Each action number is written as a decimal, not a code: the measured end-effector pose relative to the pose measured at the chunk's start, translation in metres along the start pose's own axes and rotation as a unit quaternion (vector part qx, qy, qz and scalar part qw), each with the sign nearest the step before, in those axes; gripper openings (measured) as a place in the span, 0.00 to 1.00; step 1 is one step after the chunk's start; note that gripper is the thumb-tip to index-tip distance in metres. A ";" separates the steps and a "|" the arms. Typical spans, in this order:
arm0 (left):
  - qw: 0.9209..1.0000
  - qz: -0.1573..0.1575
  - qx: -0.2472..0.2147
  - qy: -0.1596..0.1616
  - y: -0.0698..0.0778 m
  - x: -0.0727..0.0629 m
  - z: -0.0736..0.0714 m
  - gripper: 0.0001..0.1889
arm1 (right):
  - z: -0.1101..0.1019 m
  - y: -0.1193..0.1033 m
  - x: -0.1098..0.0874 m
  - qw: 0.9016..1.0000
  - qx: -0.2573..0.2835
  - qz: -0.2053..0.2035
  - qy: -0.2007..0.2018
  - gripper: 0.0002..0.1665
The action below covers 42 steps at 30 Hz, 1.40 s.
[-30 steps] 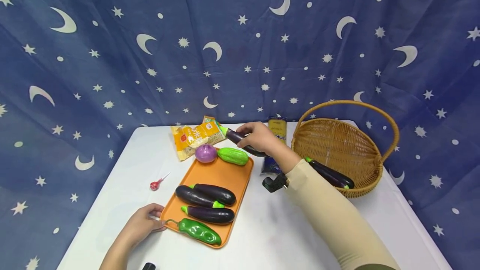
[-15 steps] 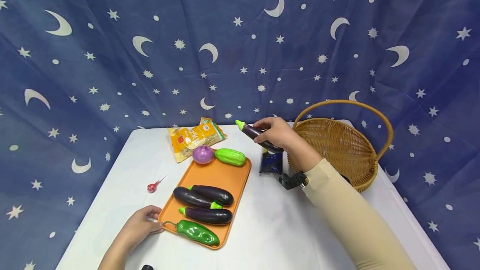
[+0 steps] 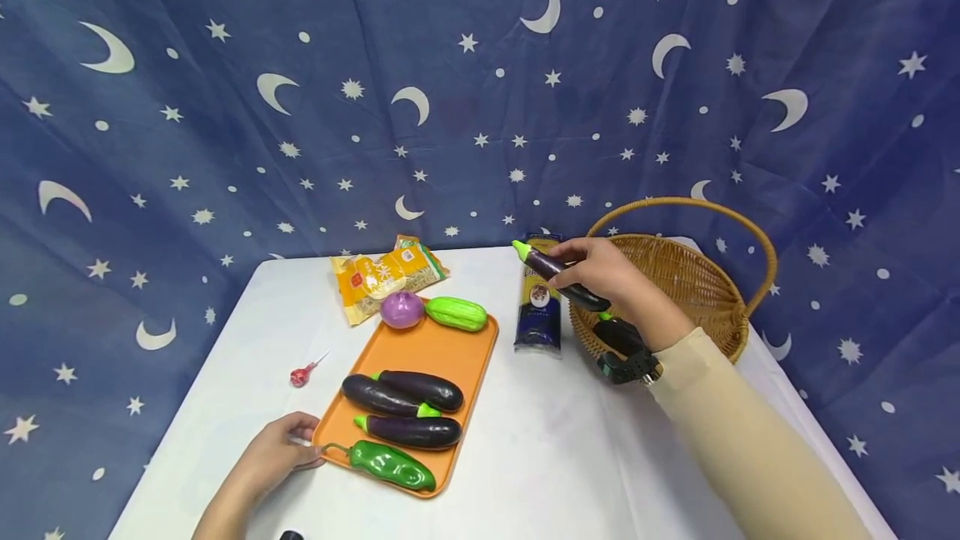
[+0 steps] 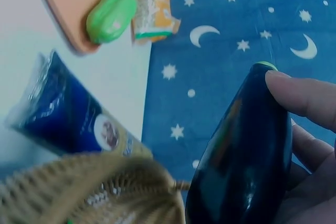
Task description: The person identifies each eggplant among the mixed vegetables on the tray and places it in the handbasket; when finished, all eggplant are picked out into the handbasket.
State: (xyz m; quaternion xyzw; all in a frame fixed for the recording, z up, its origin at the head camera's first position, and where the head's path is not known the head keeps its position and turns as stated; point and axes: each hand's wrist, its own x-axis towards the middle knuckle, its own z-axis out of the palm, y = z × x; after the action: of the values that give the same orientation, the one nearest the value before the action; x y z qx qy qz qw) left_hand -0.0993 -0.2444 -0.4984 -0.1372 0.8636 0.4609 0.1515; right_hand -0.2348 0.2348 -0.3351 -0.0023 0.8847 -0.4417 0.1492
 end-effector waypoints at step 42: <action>1.000 -0.005 0.015 -0.004 0.003 0.001 0.001 0.21 | -0.064 0.125 -0.033 0.997 0.000 0.080 0.003 0.39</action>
State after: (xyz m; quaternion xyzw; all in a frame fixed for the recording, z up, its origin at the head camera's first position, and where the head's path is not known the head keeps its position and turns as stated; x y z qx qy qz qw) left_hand -0.1015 -0.2417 -0.4969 -0.1369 0.8693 0.4474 0.1596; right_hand -0.2048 0.3657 -0.3878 0.0694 0.8824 -0.4284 0.1817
